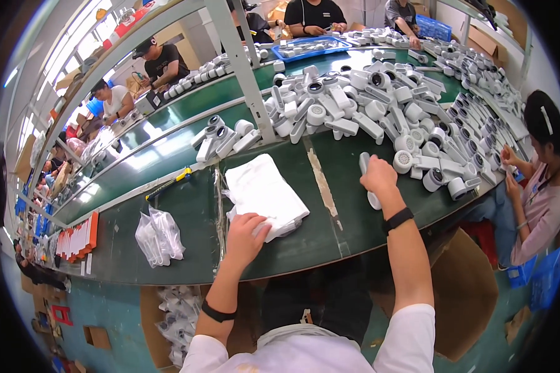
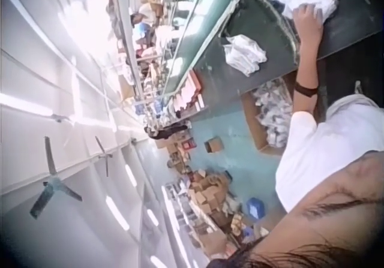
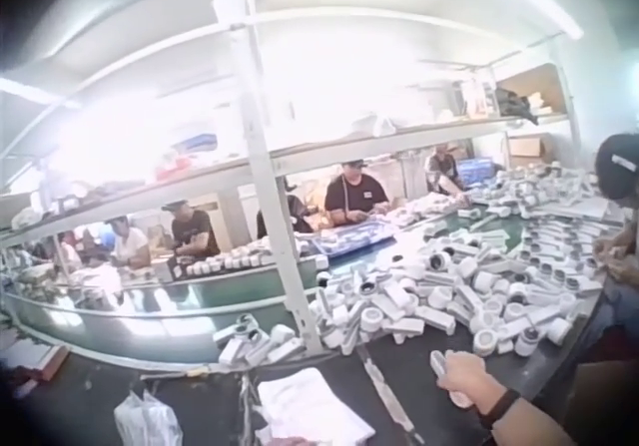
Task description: The person picks up a handheld fan from a pile, slides it into a plastic bag, and places it on the table. They repeat this process for several fans before moving the group of bagged fans into a box.
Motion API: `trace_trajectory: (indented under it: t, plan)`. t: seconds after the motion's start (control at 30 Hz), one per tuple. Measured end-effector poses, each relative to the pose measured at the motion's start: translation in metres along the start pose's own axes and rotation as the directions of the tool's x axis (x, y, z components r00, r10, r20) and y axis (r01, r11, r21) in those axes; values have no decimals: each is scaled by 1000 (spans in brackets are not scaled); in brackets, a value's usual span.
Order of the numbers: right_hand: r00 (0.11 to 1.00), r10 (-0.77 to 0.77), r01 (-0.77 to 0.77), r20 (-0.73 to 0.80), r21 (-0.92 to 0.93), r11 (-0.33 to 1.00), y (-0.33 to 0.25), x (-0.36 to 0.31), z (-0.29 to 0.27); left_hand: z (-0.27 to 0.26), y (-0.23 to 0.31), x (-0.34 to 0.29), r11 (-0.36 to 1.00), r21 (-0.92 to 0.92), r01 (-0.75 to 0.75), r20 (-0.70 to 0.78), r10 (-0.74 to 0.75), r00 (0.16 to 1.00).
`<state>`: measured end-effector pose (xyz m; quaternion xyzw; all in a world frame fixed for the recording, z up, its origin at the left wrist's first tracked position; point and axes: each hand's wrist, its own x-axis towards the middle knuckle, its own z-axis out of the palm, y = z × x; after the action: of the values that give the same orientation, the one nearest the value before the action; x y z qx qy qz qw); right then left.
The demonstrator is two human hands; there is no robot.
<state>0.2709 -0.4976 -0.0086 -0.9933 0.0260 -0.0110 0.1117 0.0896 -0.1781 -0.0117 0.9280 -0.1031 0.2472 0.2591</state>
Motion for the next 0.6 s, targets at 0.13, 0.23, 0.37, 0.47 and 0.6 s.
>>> trace_trajectory:
  t: [0.13, 0.23, 0.37, 0.47, 0.6]
  plan:
    - [944, -326, 324, 48, 42, 945, -14, -35, -3, 9, -3, 6, 993, 117, 12, 113, -25, 993]
    - [873, -476, 485, -105, 78, 871, -18, -62, 2, 12, -8, 8, 994, 109, 7, 123, -21, 992]
    - [733, -586, 660, -346, 152, 736, -14, -78, 22, 13, -8, 13, 998, 26, 61, 73, -62, 995]
    - [863, -311, 425, -398, 241, 872, -35, -94, 14, 11, -8, 15, 990, -52, 132, 36, -130, 991]
    - [991, 132, -122, -38, 198, 973, -47, -94, 13, 5, 5, 21, 987, -52, 153, 95, -148, 984]
